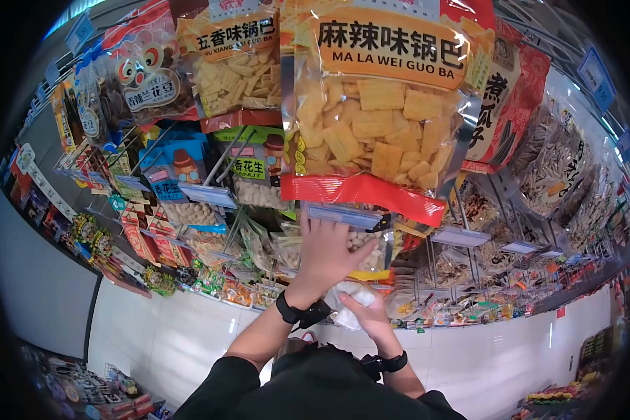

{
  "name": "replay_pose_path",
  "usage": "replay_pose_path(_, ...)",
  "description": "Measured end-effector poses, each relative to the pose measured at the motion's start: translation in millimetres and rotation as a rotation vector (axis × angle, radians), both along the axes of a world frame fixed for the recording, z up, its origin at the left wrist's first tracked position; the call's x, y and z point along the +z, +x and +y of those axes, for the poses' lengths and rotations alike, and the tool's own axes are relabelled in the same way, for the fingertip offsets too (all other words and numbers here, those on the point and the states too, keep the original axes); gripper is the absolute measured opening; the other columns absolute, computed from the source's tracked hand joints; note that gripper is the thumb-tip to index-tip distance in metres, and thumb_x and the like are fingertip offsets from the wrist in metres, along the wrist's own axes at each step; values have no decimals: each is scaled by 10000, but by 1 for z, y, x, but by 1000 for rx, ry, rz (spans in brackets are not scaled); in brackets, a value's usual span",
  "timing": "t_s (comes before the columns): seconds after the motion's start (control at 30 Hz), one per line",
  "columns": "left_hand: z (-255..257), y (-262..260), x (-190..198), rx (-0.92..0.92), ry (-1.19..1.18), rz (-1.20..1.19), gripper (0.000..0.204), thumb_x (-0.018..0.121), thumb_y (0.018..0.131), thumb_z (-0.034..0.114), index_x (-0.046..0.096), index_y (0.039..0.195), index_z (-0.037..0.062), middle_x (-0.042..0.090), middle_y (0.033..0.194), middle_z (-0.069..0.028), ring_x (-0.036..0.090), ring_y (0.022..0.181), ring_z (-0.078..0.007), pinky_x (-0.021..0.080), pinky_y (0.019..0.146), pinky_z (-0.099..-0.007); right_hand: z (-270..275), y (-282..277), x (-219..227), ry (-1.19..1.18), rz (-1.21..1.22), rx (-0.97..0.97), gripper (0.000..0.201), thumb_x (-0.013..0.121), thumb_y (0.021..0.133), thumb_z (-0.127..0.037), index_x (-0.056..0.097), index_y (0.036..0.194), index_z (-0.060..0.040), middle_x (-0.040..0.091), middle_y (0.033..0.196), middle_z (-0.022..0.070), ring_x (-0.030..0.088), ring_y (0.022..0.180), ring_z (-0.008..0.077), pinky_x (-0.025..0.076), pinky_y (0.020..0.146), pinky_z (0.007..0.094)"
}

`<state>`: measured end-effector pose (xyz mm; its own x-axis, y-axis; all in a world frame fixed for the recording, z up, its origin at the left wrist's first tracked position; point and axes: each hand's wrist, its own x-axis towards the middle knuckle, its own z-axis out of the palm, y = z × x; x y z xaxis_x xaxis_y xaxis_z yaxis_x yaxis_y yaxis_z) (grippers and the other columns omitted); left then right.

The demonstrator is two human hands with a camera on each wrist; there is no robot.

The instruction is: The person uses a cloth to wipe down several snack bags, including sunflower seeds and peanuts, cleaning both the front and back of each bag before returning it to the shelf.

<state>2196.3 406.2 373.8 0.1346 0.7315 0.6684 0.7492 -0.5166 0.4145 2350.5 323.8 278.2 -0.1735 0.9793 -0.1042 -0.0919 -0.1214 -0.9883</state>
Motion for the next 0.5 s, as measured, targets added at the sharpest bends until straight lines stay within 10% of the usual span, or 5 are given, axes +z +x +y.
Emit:
replay_pose_path(0.37, -5, 12, -14, 96, 75, -10, 519, 722, 899, 270, 608, 1366, 72, 595, 1267, -190, 521, 1241, -398, 287, 1120, -581, -14, 42, -6, -63, 246, -332, 424, 746, 913, -49, 502, 1261, -53, 679, 1103, 70, 672, 967, 139, 569, 808, 293)
replay_pose_path(0.5, -37, 20, -33, -363, -144, -277, 429, 781, 854, 154, 639, 1232, 9, 624, 1324, -175, 607, 1199, -378, 463, 1030, -442, -25, 45, 28, -85, 487, -385, 381, 654, 956, -91, 484, 1298, -79, 640, 1175, 98, 686, 1033, 213, 619, 825, 378)
